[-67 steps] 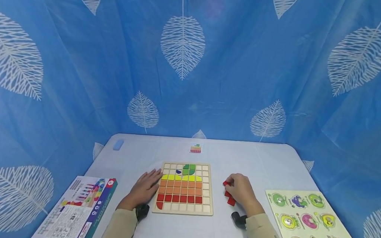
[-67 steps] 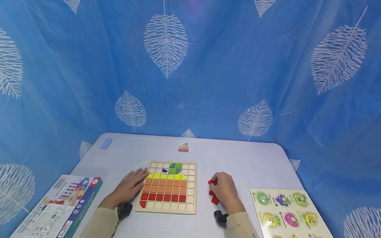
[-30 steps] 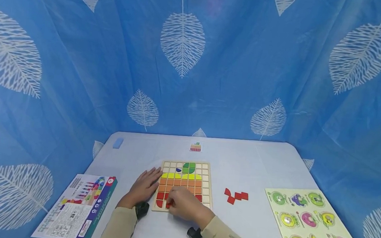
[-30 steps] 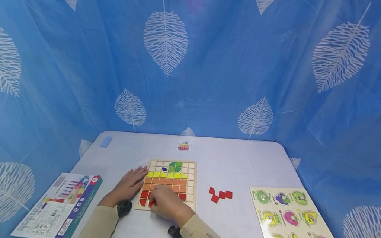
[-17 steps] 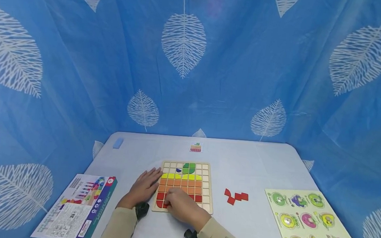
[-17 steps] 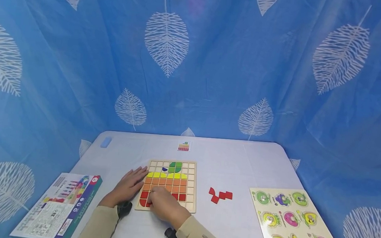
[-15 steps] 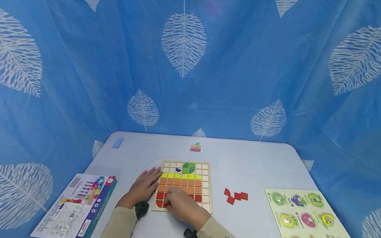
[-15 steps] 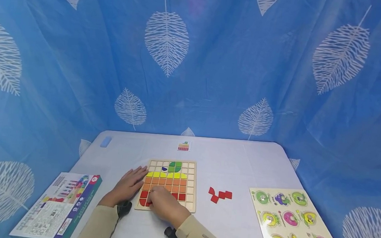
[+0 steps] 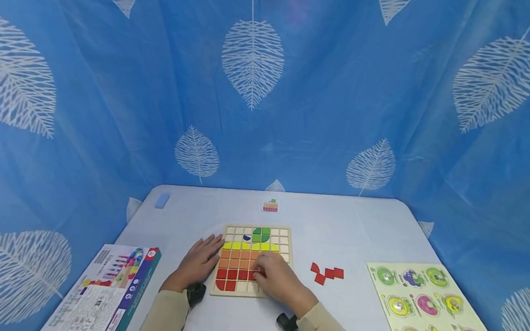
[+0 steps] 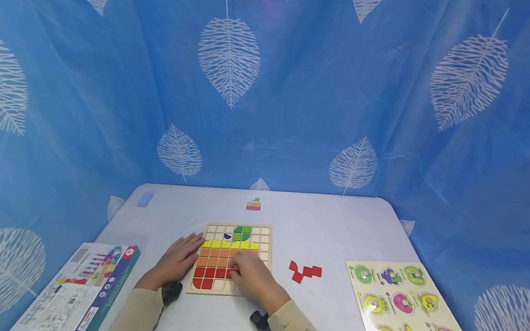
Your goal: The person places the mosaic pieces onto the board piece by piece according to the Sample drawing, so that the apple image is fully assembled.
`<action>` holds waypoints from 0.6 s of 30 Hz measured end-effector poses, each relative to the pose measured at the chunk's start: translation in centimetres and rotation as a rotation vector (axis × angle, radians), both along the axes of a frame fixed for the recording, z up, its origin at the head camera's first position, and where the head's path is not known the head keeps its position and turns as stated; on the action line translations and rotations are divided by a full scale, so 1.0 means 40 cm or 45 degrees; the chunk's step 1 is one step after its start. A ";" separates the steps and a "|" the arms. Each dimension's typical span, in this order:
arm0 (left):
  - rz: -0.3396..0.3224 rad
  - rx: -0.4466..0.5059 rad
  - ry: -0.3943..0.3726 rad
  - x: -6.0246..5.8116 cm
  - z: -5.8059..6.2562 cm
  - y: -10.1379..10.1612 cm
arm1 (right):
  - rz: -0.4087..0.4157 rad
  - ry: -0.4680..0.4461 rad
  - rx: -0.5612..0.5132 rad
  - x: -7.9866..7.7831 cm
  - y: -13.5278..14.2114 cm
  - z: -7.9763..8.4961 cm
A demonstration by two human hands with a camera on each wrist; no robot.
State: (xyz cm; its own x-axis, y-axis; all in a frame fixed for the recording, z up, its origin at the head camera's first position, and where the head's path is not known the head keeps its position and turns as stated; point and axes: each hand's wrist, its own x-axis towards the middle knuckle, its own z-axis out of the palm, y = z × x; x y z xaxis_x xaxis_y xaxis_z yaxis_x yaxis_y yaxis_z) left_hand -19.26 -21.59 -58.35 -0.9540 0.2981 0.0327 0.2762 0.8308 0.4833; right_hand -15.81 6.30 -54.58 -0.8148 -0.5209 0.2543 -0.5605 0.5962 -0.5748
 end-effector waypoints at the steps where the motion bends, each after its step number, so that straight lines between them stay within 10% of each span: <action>1: 0.001 -0.003 0.003 0.000 0.000 -0.001 | -0.033 -0.013 -0.014 -0.006 0.019 0.001; 18: -0.030 0.005 0.020 -0.003 0.001 -0.004 | -0.404 -0.277 0.205 -0.023 0.362 0.007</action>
State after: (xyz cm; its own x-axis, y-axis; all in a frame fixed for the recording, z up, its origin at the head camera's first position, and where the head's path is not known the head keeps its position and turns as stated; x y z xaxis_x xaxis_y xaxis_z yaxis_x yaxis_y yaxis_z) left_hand -19.37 -21.75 -58.30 -0.9460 0.3206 0.0488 0.3034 0.8221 0.4817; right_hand -16.72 20.78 -54.29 -0.9670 -0.2545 -0.0057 -0.2104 0.8115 -0.5451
